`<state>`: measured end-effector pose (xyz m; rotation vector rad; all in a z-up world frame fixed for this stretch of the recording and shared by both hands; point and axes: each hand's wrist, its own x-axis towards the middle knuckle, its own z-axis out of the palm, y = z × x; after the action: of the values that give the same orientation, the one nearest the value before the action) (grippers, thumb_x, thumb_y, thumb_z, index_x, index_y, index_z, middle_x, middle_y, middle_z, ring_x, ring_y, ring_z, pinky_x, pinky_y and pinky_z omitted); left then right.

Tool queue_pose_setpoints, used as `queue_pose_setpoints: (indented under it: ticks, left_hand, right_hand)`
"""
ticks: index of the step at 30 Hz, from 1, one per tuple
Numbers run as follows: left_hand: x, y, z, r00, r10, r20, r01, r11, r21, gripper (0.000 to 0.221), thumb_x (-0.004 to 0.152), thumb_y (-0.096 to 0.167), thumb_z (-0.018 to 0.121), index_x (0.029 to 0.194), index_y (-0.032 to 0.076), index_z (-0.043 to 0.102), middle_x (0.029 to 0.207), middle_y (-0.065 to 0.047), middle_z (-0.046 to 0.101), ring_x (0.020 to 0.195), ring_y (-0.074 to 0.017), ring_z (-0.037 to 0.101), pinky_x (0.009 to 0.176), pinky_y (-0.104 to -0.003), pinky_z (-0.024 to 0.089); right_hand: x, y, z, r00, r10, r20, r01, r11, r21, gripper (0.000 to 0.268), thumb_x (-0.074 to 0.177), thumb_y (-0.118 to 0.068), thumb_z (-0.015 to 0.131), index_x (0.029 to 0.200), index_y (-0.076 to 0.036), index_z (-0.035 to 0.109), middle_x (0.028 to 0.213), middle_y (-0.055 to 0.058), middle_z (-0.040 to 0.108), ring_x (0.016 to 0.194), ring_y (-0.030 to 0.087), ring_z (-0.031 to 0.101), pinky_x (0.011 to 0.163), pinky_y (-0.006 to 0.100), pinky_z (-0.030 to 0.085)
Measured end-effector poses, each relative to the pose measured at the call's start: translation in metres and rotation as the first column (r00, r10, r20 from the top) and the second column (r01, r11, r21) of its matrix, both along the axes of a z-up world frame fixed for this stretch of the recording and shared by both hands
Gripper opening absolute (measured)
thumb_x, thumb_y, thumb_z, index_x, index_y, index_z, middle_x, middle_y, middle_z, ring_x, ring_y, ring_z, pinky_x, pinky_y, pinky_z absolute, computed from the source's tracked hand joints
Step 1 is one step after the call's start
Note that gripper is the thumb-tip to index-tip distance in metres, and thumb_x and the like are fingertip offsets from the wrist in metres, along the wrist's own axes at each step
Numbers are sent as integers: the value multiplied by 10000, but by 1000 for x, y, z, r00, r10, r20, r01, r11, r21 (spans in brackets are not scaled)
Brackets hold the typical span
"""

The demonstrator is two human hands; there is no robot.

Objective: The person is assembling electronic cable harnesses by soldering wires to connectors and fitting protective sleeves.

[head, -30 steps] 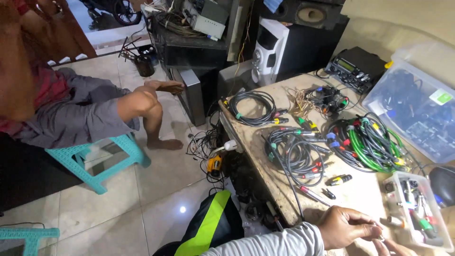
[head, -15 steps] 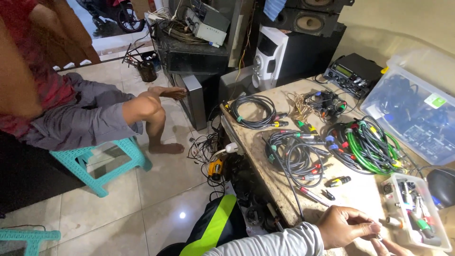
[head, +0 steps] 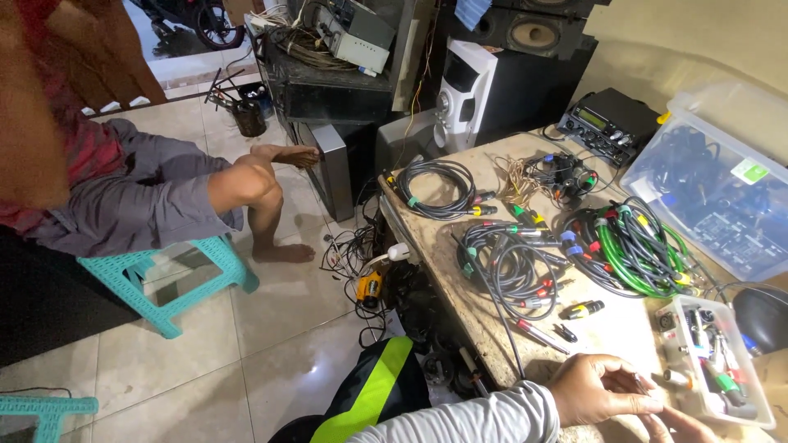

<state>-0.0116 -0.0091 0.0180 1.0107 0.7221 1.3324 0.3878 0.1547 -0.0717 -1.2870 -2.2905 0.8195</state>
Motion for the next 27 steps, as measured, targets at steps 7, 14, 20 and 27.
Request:
queue_pose_setpoints:
  ticks: [7, 14, 20, 27]
  left_hand:
    - [-13, -12, 30, 997, -7, -74, -2, 993, -114, 668, 737, 382, 798, 1312, 103, 603, 1074, -61, 687, 970, -90, 639, 935, -224, 515]
    - [-12, -7, 25, 999, -14, -30, 10, 992, -123, 668, 727, 380, 819, 1280, 104, 567, 1037, -67, 692, 923, -91, 643, 887, -236, 520]
    - [11, 12, -20, 993, 19, 116, -15, 999, -30, 295, 913, 243, 799, 1142, 82, 703, 1053, -43, 720, 922, -81, 685, 893, -182, 598]
    - [11, 12, -23, 991, 29, 134, -30, 1000, 4, 229, 970, 210, 804, 1130, 59, 741, 1010, -38, 731, 868, -23, 680, 836, -123, 591]
  right_hand:
    - [27, 55, -47, 997, 78, 13, -77, 993, -85, 679, 847, -29, 764, 1465, -99, 490, 1521, 36, 482, 1396, 105, 405, 1211, 308, 271]
    - [9, 59, -93, 988, 154, 18, -149, 973, -175, 765, 827, -7, 753, 1519, -100, 442, 1601, 22, 443, 1480, 88, 369, 1266, 305, 242]
    - [-40, 20, -115, 986, 166, 22, -160, 973, -169, 772, 827, -23, 727, 1537, -97, 435, 1639, 24, 432, 1523, 88, 359, 1298, 305, 231]
    - [-58, 4, -98, 951, 127, -282, -202, 945, -256, 731, 838, 93, 611, 1529, 5, 391, 1653, 133, 386, 1520, 198, 377, 1284, 343, 269]
